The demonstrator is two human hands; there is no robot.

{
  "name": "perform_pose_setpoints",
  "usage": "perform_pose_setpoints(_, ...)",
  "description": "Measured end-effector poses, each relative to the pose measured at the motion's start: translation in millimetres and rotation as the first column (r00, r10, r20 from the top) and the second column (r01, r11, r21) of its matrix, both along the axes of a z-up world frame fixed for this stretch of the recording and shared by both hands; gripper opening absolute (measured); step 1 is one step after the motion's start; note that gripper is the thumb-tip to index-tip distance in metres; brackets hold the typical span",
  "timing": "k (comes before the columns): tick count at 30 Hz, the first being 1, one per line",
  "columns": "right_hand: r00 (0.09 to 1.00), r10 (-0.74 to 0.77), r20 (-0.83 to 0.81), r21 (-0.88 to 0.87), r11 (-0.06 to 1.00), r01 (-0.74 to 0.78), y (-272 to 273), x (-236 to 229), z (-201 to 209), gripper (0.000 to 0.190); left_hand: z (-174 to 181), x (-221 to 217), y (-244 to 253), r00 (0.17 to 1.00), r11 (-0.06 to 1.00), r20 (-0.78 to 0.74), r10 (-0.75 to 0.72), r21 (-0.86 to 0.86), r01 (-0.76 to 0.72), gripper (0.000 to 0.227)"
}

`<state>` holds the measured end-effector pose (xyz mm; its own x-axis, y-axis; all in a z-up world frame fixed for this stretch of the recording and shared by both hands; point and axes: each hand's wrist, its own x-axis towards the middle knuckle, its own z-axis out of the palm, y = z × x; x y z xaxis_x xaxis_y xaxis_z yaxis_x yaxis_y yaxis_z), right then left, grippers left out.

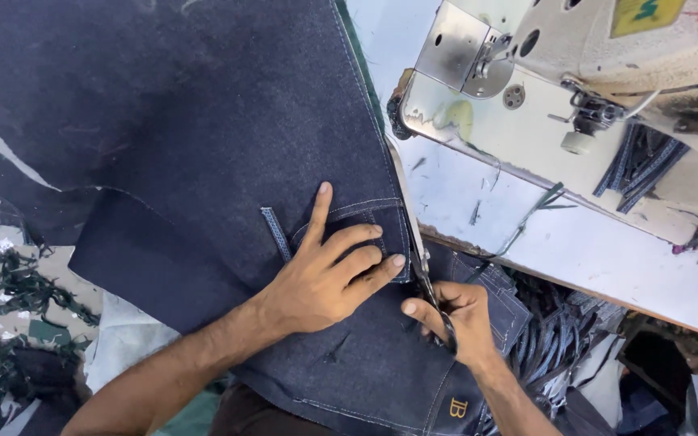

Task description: The person uses shears to cut the side seams and excess fabric from a pair of dark blue jeans. They repeatedly flip the jeans over to access different sides and continue trimming the material along the seams.

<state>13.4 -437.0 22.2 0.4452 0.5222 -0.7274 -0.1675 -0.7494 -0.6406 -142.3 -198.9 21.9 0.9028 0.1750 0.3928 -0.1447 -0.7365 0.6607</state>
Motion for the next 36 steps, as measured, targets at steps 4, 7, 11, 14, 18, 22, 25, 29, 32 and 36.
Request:
perform_pose_setpoints(4, 0.997, -0.011, -0.082, 0.066, 0.998, 0.016, -15, -3, -8, 0.046, 5, -1, 4, 1.0, 1.0, 0.019, 0.002, 0.005, -0.002, 0.03)
perform_pose_setpoints(7, 0.948, 0.007, -0.319, 0.281, 0.956, 0.087, -10, -1, 17, 0.06, 11, -8, 5, 1.0, 0.999, 0.028, -0.003, -0.034, 0.004, 0.029)
perform_pose_setpoints(11, 0.951, 0.049, -0.306, 0.257, 0.966, 0.033, 7, 5, 17, 0.069, 12, -15, -2, 0.998, 0.997, 0.054, -0.025, -0.071, 0.029, 0.028)
perform_pose_setpoints(14, 0.977, 0.093, -0.191, 0.242, 0.969, -0.045, 26, 6, 11, 0.063, 10, -19, -8, 0.998, 0.994, 0.051, -0.034, -0.101, 0.039, 0.027)
perform_pose_setpoints(18, 0.992, 0.085, -0.09, 0.164, 0.984, -0.069, 44, 6, 6, 0.047, 7, -23, -9, 0.999, 0.993, 0.046, -0.023, -0.117, 0.028, 0.024)
perform_pose_setpoints(22, 0.998, -0.003, -0.066, 0.118, 0.993, 0.011, 45, 4, 4, 0.046, 5, -23, -6, 0.998, 0.995, 0.054, -0.033, -0.096, 0.038, 0.026)
perform_pose_setpoints(25, 0.997, 0.016, -0.081, 0.175, 0.985, -0.002, 51, 4, 7, 0.043, 5, -24, -4, 0.997, 0.995, 0.054, -0.046, -0.082, 0.05, 0.027)
perform_pose_setpoints(29, 0.997, 0.075, -0.033, 0.193, 0.979, -0.068, 70, 10, 18, 0.037, 4, -26, -8, 0.996, 0.995, 0.057, -0.063, -0.08, 0.067, 0.026)
perform_pose_setpoints(32, 0.998, 0.057, -0.018, 0.194, 0.98, -0.052, 84, 10, 25, 0.037, 4, -28, -10, 0.995, 0.99, 0.065, -0.078, -0.115, 0.085, 0.024)
perform_pose_setpoints(36, 0.999, 0.023, 0.025, 0.105, 0.994, -0.025, 78, 10, 15, 0.045, 5, -29, -10, 0.995, 0.988, 0.074, -0.061, -0.14, 0.071, 0.023)
